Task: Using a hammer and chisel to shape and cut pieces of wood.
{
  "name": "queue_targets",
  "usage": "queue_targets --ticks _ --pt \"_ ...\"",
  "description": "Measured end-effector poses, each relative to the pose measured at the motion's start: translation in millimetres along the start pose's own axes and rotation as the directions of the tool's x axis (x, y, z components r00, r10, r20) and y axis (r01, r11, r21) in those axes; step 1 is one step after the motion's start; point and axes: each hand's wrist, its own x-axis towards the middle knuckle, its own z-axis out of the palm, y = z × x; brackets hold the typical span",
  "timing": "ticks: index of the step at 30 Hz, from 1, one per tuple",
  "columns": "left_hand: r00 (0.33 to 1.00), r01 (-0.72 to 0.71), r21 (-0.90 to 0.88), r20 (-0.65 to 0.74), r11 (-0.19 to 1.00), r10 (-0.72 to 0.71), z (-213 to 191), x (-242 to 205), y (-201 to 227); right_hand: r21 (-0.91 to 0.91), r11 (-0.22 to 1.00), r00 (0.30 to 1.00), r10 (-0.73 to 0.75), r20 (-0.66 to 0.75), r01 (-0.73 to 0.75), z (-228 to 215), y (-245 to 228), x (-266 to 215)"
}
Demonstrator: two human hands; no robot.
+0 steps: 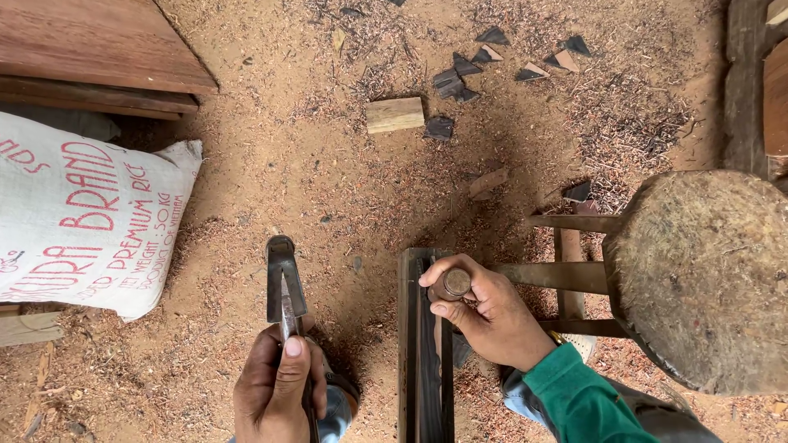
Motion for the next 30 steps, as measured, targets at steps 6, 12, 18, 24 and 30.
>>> queue_targets --ticks 6,12,18,24,30 --pt "1.000 -0.011 0.012 -0.003 1.000 0.011 1 0 1 0.007 1.000 1.000 0.015 -0.002 -0.015 1 1 -1" --pt "1.000 0.025 0.032 0.000 0.999 -0.025 1 0 1 -0.032 0.999 0.999 -0.042 0.011 0.042 -1 -2 1" --pt "0.998 -0.040 0.033 0.042 0.999 0.039 2 -2 -9 -0.064 0.997 0.999 -0.028 0.042 0.031 -4 -5 2" --pt "0.938 -0.314 0.084 0.184 0.946 0.295 -5 -2 -40 0.058 0.998 0.999 -0.020 0.026 0.019 -8 7 -4" --pt "0.853 -0.522 0.431 0.267 0.736 0.449 23 -30 -6 -0.009 0.997 0.997 -0.078 -0.008 0.078 -8 18 -8"
